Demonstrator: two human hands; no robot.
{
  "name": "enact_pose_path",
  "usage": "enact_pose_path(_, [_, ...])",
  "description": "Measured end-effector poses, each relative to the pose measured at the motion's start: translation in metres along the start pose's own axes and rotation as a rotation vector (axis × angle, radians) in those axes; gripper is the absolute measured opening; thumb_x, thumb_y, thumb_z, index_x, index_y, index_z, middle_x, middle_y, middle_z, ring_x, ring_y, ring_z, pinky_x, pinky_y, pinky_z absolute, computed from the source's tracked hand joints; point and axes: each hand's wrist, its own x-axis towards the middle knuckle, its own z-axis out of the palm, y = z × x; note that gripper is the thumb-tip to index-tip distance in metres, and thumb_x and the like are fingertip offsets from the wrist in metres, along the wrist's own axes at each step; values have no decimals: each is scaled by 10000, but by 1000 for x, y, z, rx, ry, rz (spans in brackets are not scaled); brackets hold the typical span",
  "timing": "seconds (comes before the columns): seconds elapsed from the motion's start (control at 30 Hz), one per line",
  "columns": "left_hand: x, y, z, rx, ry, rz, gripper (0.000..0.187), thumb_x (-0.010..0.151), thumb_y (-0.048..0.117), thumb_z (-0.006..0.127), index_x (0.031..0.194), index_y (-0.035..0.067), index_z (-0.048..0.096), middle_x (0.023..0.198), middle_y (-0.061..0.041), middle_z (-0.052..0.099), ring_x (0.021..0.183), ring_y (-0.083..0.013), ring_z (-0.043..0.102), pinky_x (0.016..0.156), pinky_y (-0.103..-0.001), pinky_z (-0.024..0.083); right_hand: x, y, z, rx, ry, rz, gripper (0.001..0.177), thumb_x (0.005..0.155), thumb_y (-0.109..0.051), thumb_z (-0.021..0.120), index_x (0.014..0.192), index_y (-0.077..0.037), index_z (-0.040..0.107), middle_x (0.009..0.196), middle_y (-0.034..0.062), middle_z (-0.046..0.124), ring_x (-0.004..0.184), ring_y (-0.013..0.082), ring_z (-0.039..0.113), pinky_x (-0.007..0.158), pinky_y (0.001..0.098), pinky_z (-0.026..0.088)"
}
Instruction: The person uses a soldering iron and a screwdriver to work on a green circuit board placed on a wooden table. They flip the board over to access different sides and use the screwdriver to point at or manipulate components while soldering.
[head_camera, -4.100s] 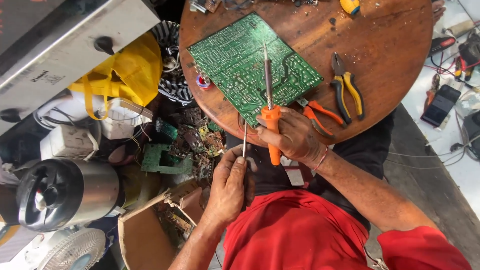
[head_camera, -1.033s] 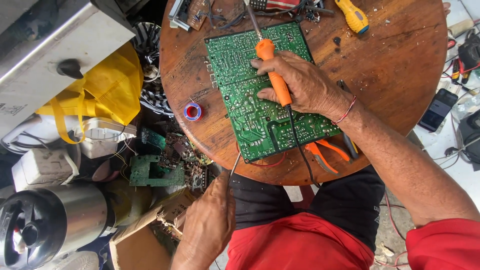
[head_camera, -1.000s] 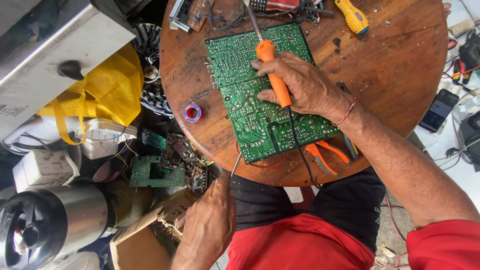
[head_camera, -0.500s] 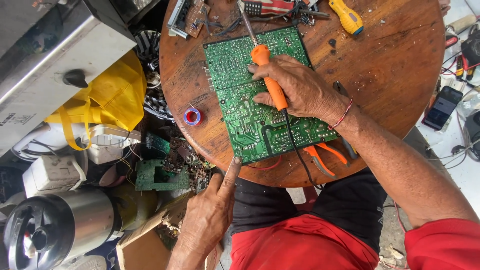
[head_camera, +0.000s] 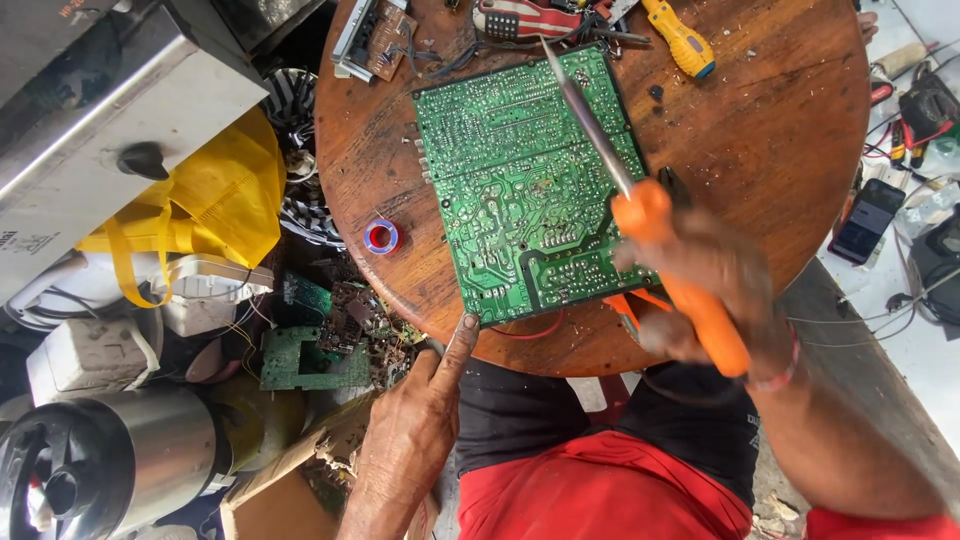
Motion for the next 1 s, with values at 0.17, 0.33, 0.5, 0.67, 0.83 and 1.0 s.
enact_pose_path(0.17, [3, 1, 5, -19, 46, 24, 866, 940, 84, 471, 1652, 434, 124, 967, -73, 473, 656, -418, 605, 563, -604, 489, -22, -30, 8, -7, 10, -107, 391, 978, -376, 639, 1260, -106, 606, 1036, 105, 691, 851, 222, 699, 761, 355, 623])
enact_pose_path(0.33, [4, 4, 1, -26, -2, -8, 845, 956, 107, 455, 1648, 449, 112, 1085, -73, 504, 690, -448, 625, 587, -638, 490, -23, -51, 9, -66, -31, -92, 436, 934, -257, 729, 1228, 1, 537, 915, 131, 704, 749, 279, 704, 724, 404, 588])
enact_pose_path(0.5, [4, 3, 3, -36, 1, 1, 847, 956, 76, 446, 1656, 434, 130, 994, -73, 479, 715, -424, 624, 604, -616, 498, -26, -57, 6, -112, -46, -124, 373, 902, -196, 766, 1188, -9, 615, 933, 93, 746, 734, 223, 748, 694, 360, 613])
enact_pose_path(0.67, [4, 4, 0, -51, 4, 8, 844, 953, 90, 440, 1654, 442, 127, 997, -80, 477, 729, -431, 628, 614, -627, 493, -24, -54, 19, -108, -14, -161, 347, 912, -136, 753, 1188, 20, 613, 920, 115, 755, 702, 224, 751, 674, 347, 633])
enact_pose_path(0.83, [4, 1, 4, -52, 27, 24, 859, 939, 71, 461, 1656, 421, 143, 982, -75, 477, 712, -409, 623, 604, -615, 509, -25, -51, 24, -114, -12, -149, 346, 907, -147, 758, 1176, 28, 628, 954, 126, 754, 723, 255, 760, 682, 367, 646])
enact_pose_path(1.0, [4, 0, 6, -48, 56, 43, 874, 927, 57, 475, 1657, 413, 153, 954, -72, 461, 691, -403, 617, 598, -610, 505, -26, -51, 27, -98, -19, -142, 351, 909, -131, 753, 1193, 24, 615, 975, 141, 759, 724, 254, 754, 705, 383, 654])
